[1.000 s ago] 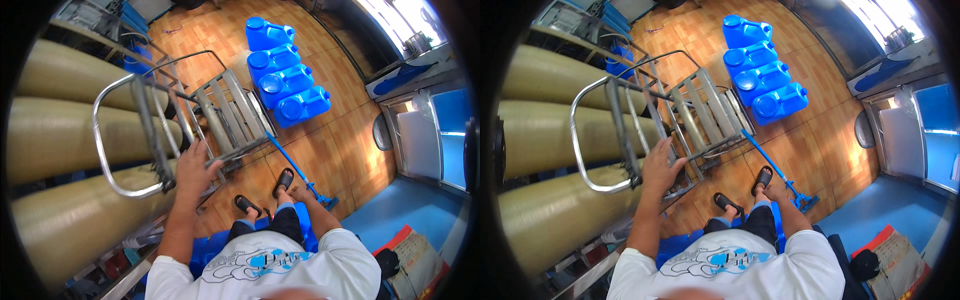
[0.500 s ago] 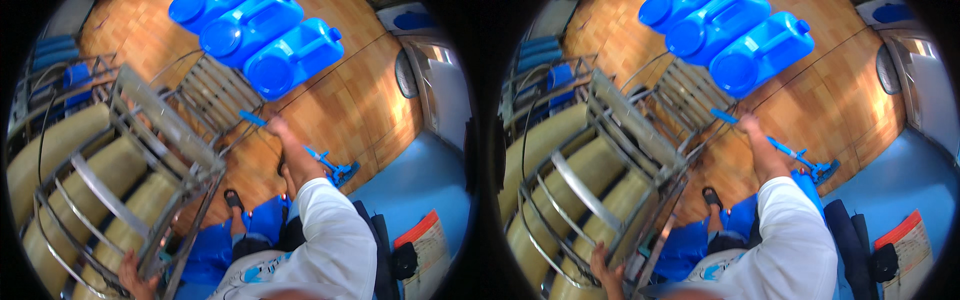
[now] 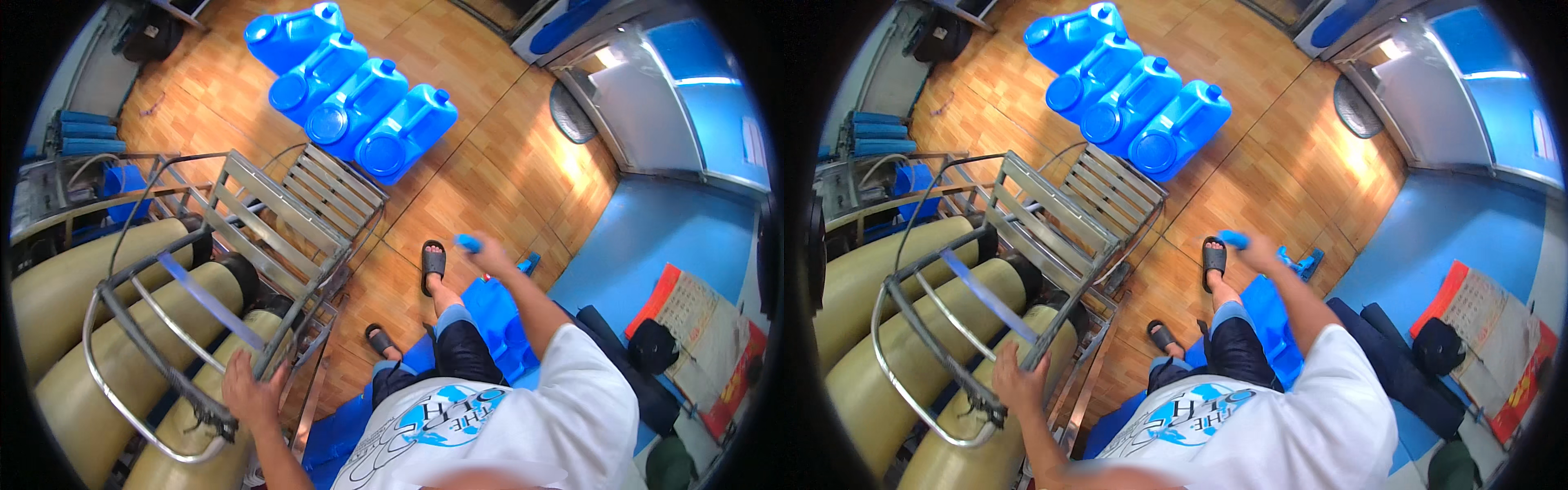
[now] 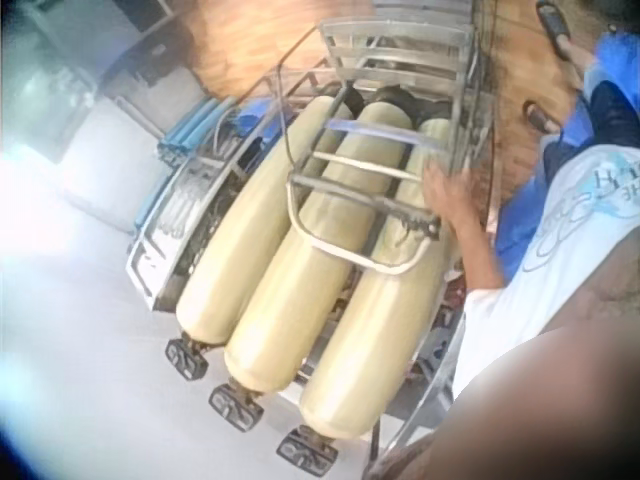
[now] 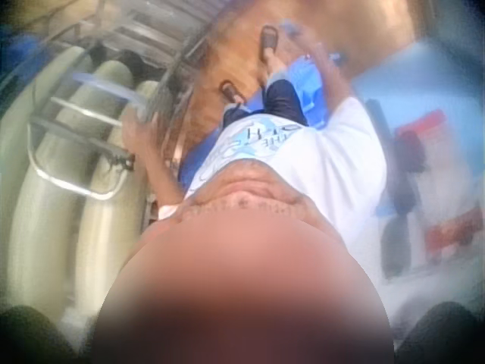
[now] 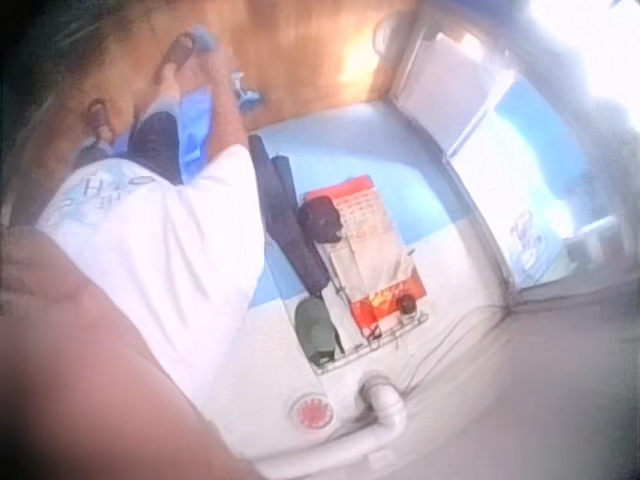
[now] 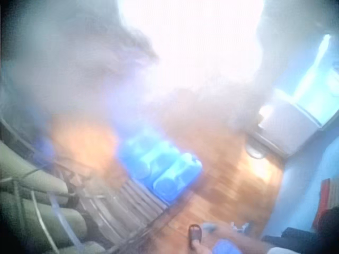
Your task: The person mops a tiled floor with a blue mop, then moves several blue plastic jerrycans and a metal rack. They light a small glass candle with a lighter and place it on a stainless steel surface, then continue moving and stacking the jerrycans.
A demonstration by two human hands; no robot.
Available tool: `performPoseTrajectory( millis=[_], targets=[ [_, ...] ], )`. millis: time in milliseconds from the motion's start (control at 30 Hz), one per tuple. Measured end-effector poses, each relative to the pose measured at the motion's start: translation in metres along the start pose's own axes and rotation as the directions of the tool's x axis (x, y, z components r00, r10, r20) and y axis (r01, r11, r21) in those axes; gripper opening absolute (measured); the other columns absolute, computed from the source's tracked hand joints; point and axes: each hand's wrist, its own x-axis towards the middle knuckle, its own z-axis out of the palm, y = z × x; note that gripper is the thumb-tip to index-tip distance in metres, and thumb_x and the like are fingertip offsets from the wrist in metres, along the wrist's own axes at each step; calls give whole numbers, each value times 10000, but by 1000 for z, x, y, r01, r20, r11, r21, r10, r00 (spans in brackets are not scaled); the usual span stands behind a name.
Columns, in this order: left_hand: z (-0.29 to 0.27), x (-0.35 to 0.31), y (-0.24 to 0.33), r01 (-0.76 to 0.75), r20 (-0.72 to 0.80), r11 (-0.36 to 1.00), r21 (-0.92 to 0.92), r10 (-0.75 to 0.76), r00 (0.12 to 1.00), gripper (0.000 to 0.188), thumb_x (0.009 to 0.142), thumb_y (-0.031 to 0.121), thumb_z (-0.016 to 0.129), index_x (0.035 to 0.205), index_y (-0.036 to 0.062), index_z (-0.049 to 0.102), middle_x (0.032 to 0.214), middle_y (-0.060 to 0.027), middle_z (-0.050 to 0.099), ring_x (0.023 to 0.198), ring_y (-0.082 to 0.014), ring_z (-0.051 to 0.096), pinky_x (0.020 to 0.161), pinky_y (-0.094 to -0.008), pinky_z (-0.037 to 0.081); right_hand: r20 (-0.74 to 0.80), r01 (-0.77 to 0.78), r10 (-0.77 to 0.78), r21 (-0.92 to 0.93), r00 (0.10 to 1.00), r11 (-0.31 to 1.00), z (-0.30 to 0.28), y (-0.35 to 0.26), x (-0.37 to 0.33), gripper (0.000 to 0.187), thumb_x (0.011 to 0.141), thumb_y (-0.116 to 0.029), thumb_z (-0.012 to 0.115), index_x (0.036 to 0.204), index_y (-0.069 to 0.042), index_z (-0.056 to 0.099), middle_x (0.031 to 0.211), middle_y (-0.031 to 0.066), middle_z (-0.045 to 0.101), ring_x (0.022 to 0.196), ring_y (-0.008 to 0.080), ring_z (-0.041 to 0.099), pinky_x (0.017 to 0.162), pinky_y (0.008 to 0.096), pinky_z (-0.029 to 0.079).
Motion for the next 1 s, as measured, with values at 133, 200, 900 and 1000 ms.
performPoseTrajectory(
  millis=[133,200,900,1000],
  targets=[
    [-13,-2,7,71,36,990,-122,-67,997,572,639,447,824,1040,79,646,1100,-107,656,1000,-325,631,828,-407,511,-460,90,90,356,883,930,-148,109,-134,168,807,-149,721,929,-89,623,804,40,623,717,166,593,656,342,498],
    [-19,-2,10,53,1,978,-203,-54,999,574,662,489,803,1025,71,652,1075,-104,657,992,-334,628,825,-418,507,-627,165,317,588,712,791,-190,172,-210,213,762,-84,753,936,-74,630,856,13,617,754,146,586,679,316,489],
    [32,-147,58,-189,481,843,-504,456,749,547,780,456,724,1174,84,650,1263,-161,594,1157,-327,561,982,-394,451,268,372,907,846,325,-383,-50,358,-576,1006,742,-726,641,1455,-86,333,1498,110,372,1353,290,403,1026,467,379],
    [69,-151,41,6,603,865,-503,346,718,576,781,482,717,1183,75,643,1201,-167,637,1097,-289,611,936,-380,478,306,348,900,844,310,-407,-40,348,-580,1120,681,-785,638,1483,-88,286,1533,99,334,1369,287,387,1021,459,384]
  ],
)
